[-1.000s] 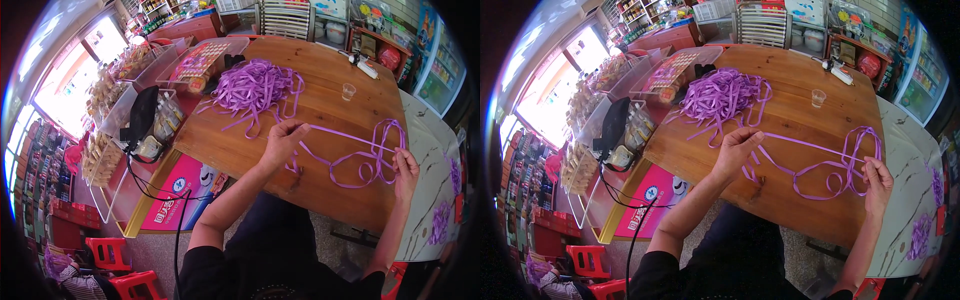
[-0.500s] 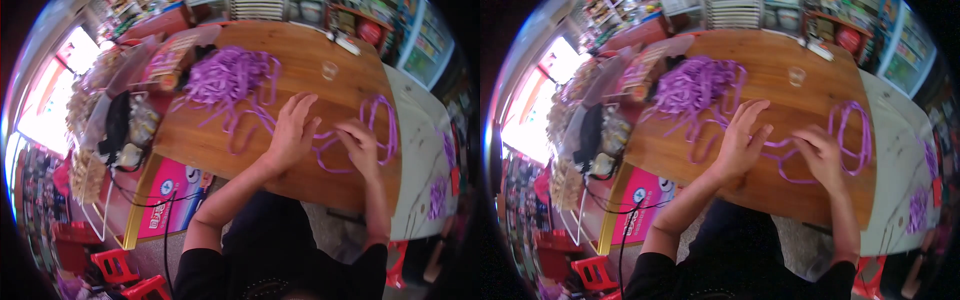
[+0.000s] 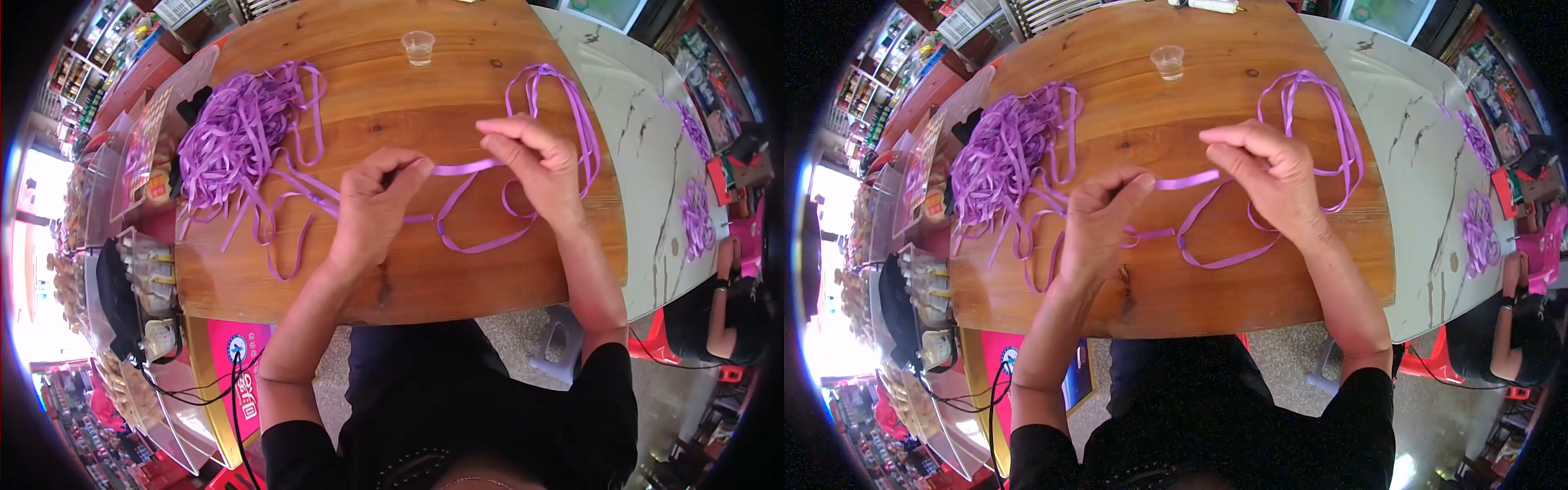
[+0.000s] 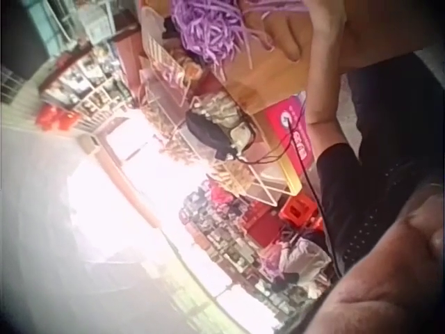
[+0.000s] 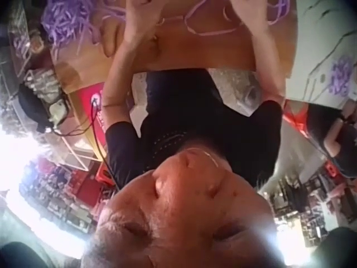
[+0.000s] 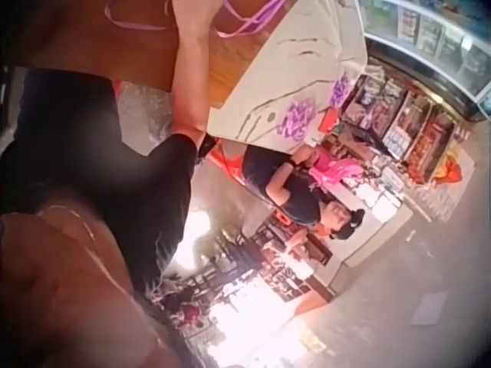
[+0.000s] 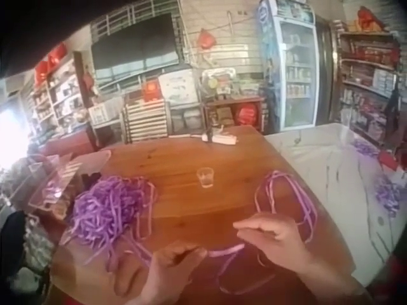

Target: The person ties knots in a purple ribbon by hand, pulling the material through loops to create small bundles. They repeat this process along the length of the ribbon, occasionally dipping their fingers into a small cup of liquid.

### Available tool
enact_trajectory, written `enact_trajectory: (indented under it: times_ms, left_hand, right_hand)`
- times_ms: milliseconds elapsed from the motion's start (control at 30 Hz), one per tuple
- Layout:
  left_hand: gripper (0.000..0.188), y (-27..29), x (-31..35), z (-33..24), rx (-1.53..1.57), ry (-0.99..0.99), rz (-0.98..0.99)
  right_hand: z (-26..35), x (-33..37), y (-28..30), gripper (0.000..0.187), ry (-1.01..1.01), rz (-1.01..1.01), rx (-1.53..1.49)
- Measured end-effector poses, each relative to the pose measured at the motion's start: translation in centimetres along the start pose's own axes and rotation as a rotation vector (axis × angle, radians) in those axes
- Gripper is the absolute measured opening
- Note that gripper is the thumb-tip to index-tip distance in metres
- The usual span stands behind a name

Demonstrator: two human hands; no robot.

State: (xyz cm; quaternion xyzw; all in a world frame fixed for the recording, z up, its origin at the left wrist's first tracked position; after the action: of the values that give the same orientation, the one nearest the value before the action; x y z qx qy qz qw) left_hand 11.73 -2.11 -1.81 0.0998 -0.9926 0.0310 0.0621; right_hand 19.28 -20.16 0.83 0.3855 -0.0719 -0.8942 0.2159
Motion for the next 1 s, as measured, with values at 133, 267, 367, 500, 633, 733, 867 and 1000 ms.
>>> enact_trajectory:
  times_ms: [133, 267, 367, 500, 633, 733, 867, 1000]
  left_hand:
    - [0.011, 0.5, 0.3, -0.2, 0.130, 0.077, -0.038]
    - [0.010, 0.6, 0.3, -0.1, 0.157, 0.092, -0.041]
    - [0.010, 0.5, 0.4, 0.3, 0.284, 0.182, 0.019]
    - [0.010, 0.5, 0.1, 0.4, 0.279, 0.232, 0.028]
    - [0.010, 0.9, -0.2, 0.7, 0.286, 0.219, 0.101]
    - [0.009, 0.8, -0.5, 0.7, 0.302, 0.223, 0.104]
    - [0.010, 0.6, -0.9, 1.0, 0.317, 0.235, 0.118]
    - [0.010, 0.6, -1.0, 1.2, 0.292, 0.221, 0.118]
  right_hand:
    - [-0.4, 0.1, 1.0, 0.021, -0.080, -0.074, -0.049]
    - [1.5, -0.7, -1.2, 0.035, 0.259, 0.176, 0.224]
    - [2.3, -0.3, -2.8, 0.043, 0.313, 0.225, 0.253]
    - [1.8, 0.3, -3.2, 0.040, 0.236, 0.199, 0.193]
    - [1.4, 0.5, -3.4, 0.037, 0.237, 0.234, 0.253]
    - [1.2, 0.4, -4.0, 0.033, 0.203, 0.227, 0.179]
    - [0.9, 0.6, -4.1, 0.026, 0.172, 0.143, 0.079]
    - [-0.1, 0.8, -3.9, 0.024, 0.040, 0.217, -0.046]
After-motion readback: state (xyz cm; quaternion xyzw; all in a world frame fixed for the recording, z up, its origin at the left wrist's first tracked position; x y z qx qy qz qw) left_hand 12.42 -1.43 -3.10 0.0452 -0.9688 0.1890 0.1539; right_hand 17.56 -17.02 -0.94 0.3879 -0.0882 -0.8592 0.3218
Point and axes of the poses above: each hand's wrist, its own x-axis away from the middle knuckle, its own y-axis out of the back of the hand, z = x × y, the point moved 5 cm from there along -x, towards the middle knuckle, and after that the axes turned 14 degrees about y, right-handed, at the moved point
